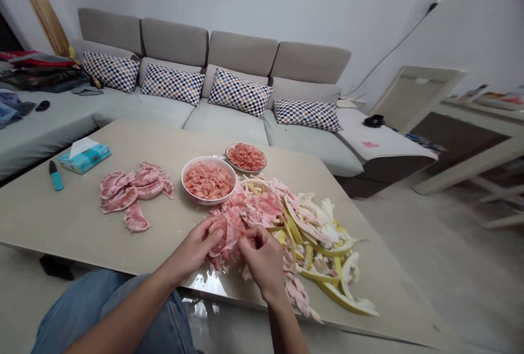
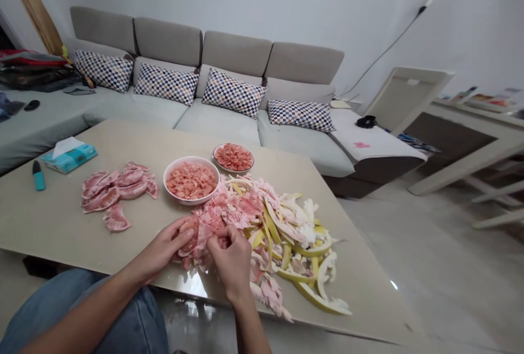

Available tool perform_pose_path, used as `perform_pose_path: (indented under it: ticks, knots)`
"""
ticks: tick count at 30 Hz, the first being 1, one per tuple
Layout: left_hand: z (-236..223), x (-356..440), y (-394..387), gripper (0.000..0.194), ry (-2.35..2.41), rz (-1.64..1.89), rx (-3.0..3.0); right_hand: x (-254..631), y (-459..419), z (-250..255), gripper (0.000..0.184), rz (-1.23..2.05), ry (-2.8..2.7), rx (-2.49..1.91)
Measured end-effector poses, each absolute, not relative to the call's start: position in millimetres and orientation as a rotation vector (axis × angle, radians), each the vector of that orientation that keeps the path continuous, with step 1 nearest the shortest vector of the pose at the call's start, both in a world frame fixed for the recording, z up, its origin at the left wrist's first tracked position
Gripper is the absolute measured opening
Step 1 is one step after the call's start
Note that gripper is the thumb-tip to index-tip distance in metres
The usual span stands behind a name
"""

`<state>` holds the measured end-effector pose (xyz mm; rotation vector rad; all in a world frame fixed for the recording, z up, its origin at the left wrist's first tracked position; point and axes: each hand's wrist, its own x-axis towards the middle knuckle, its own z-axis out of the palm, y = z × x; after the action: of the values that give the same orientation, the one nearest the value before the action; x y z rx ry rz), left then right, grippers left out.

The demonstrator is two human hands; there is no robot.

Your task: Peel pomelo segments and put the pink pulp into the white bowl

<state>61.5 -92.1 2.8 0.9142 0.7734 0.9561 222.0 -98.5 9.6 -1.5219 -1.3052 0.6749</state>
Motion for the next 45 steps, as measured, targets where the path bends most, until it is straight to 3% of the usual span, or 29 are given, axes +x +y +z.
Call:
perform_pose_path:
  ticks: [9,13,16,19,23,29,37,45]
  knots:
    - [10.7,62.7,-94.6,0.05,0.763,0.888,0.908,240.5,-95.7,5.4,0.009,0.381,-1.403,-1.581]
    - [13.9,58.6,-91.5,0.045,0.756,0.898,0.794,241.8,-98.5,12.0,0.01,0.606,-1.476,-1.394]
    - [12.0,57.6,-90.3,0.044,0.799,0.927,0.757,236.2,-101.3,16.2,0.023,0.911,-1.462,-1.24]
    - [8.4,59.7,-91.4,0.045,0.822,0.934,0.803,226.0,-102.2,15.9,0.036,1.002,-1.426,-1.196]
    - [6.3,62.0,-92.2,0.044,0.815,0.96,0.846,212.2,-103.1,14.6,0.018,0.95,-1.437,-1.232]
    - [7.5,59.3,-91.2,0.04,0.861,1.041,0.915,204.9,-110.2,17.5,0.01,0.701,-1.385,-1.15]
    - [16.5,63.9,-92.4,0.043,0.722,1.005,1.0,214.6,-111.2,23.6,0.012,0.624,-1.311,-1.215]
    - [10.1,56.5,-92.0,0.039,0.721,0.862,0.788,228.9,-106.1,30.5,0.01,0.787,-1.369,-1.15]
